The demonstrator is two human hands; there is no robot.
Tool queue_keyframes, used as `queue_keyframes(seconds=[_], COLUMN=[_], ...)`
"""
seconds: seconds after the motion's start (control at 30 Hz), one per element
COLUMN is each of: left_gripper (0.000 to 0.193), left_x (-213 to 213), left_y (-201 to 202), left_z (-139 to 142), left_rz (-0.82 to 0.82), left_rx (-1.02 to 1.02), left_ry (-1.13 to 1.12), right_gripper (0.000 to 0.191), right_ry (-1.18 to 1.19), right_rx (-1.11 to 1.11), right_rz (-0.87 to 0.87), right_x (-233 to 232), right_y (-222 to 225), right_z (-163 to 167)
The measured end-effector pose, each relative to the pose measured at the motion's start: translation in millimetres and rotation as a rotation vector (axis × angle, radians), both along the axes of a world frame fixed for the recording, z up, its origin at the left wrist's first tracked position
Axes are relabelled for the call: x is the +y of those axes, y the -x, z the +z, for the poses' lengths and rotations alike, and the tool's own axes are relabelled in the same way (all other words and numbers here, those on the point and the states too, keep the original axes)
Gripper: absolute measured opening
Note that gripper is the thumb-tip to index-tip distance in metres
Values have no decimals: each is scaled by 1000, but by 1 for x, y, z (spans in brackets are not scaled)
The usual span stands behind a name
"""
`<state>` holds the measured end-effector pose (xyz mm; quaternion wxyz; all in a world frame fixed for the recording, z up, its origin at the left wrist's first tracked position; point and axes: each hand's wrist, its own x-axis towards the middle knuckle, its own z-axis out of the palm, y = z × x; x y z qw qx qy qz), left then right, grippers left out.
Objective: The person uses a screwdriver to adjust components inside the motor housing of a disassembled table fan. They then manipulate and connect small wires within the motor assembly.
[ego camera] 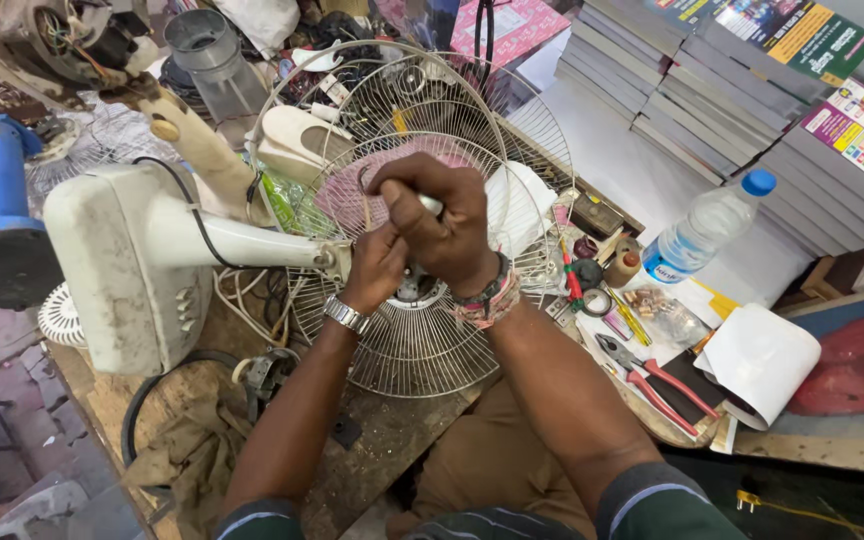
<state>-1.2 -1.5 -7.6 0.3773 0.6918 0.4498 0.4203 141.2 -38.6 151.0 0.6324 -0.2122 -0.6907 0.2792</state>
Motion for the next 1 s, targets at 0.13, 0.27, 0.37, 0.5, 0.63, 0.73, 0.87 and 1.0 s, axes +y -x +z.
queue_keyframes(seconds=[0.13,0.27,0.37,0.5,0.63,0.73,0.87,1.0], left_gripper=[26,26,27,33,29,36,46,46], left_x=[-3,-6,-6,-20,-38,-61,-71,-68], left_y=[0,-1,-3,8,22,31,38,45], left_z=[6,15,20,14,4,-7,-12,-12], left_rz=[-18,-17,-85,-37,185,199,98,29], left_rx=[-41,-44,-122,-198,-133,-11,86,20], left_ry=[-7,7,-50,-3,-335,-327,-304,-219], right_gripper=[25,22,19,37,67,72,78,78], right_ry=[7,-44,-74,-126,-126,-108,-85,-191], right_rx=[34,131,47,-369,-679,-705,-666,-560], right_rz=[-220,-364,-350,-229,-275,-207,-247,-291], right_x=[-9,-14,-5,0,-31,-48,-57,-83], right_y=[8,16,7,-26,-52,-57,-52,-63], right_z=[-3,-8,-2,16,33,41,48,56])
